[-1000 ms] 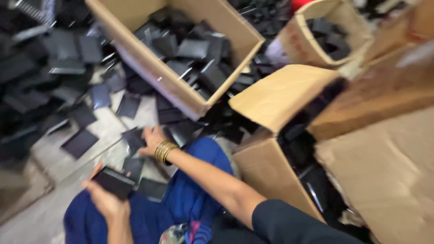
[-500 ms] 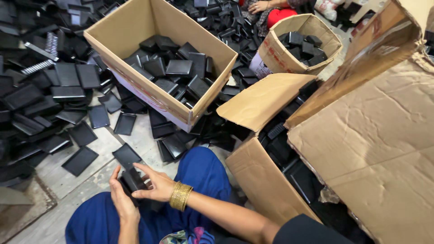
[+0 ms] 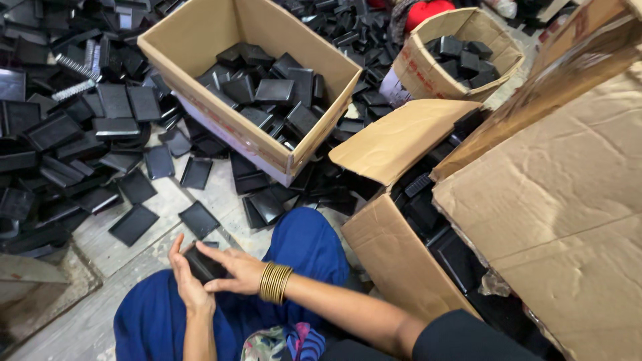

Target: The person sits on the floor and repeatedly picks up small black plastic rectangular parts from a pile. They inspect each part by turning it over in their hands and then place it into a nearby cardboard box. The process continues with the person handling the parts one at a time.

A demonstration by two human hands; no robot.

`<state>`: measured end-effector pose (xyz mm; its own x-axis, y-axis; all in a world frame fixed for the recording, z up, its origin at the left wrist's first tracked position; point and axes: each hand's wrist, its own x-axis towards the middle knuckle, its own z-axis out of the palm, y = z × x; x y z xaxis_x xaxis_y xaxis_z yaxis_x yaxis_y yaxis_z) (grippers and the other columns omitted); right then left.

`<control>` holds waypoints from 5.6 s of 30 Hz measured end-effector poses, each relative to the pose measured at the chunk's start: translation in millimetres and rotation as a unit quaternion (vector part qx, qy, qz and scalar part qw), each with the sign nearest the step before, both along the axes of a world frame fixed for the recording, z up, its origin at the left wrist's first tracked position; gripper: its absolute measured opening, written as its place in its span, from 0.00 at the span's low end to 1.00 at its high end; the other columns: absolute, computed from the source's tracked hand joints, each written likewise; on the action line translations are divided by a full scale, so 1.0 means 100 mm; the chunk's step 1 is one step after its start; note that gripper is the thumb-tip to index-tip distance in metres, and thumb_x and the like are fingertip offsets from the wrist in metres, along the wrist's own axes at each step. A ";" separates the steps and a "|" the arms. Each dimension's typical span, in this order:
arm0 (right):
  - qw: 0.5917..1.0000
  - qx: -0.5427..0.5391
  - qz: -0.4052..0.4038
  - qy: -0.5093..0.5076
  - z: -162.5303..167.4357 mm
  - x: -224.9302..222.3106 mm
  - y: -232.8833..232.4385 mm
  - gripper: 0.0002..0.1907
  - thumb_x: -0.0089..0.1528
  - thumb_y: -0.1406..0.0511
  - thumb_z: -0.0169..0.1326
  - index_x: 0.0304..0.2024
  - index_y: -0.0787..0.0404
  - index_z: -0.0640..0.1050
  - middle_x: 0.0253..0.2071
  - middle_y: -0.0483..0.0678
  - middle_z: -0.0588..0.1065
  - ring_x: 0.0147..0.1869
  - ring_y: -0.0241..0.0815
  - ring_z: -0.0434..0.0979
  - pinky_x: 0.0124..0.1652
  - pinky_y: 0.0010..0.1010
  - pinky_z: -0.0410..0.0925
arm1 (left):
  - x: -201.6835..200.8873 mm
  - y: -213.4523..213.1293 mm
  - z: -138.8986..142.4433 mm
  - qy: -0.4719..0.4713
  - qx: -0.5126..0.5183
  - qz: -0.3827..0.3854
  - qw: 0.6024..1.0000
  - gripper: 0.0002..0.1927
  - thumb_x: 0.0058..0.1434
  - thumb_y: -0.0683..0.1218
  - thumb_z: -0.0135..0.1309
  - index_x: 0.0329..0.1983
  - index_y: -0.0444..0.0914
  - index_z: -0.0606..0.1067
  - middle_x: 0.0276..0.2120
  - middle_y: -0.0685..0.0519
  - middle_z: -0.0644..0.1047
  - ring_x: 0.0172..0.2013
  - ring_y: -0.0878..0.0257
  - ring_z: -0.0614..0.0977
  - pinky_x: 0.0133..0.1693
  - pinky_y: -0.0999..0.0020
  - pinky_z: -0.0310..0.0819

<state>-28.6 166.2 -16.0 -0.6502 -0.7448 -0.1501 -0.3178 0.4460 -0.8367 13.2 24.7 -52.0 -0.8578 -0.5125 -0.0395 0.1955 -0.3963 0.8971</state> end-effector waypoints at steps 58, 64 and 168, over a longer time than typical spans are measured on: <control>0.976 -0.169 0.090 0.104 -0.07 -0.67 -0.35 0.22 0.60 0.60 0.68 0.52 0.62 0.77 0.59 0.56 0.78 0.57 0.48 0.81 0.55 0.35 0.74 | -0.18 -0.39 -0.24 -0.027 -0.114 0.121 0.986 0.38 0.75 0.54 0.53 0.78 0.42 0.46 0.63 0.46 0.66 0.58 0.60 0.73 0.59 0.59 0.68; 0.968 0.141 -0.029 0.204 -0.61 -0.02 -0.18 0.31 0.57 0.60 0.66 0.60 0.60 0.71 0.52 0.56 0.74 0.57 0.58 0.75 0.52 0.46 0.71 | -0.14 -0.47 -0.29 0.039 0.151 0.172 0.973 0.30 0.74 0.58 0.47 0.69 0.38 0.51 0.49 0.38 0.75 0.33 0.54 0.81 0.38 0.60 0.78; 0.942 0.042 -0.014 0.334 -0.65 -1.51 -0.64 0.19 0.52 0.69 0.61 0.47 0.59 0.82 0.59 0.57 0.76 0.57 0.60 0.78 0.55 0.44 0.71 | -0.12 -0.46 -0.36 0.004 0.006 0.210 0.978 0.22 0.76 0.60 0.42 0.52 0.36 0.68 0.38 0.49 0.73 0.35 0.65 0.75 0.39 0.70 0.71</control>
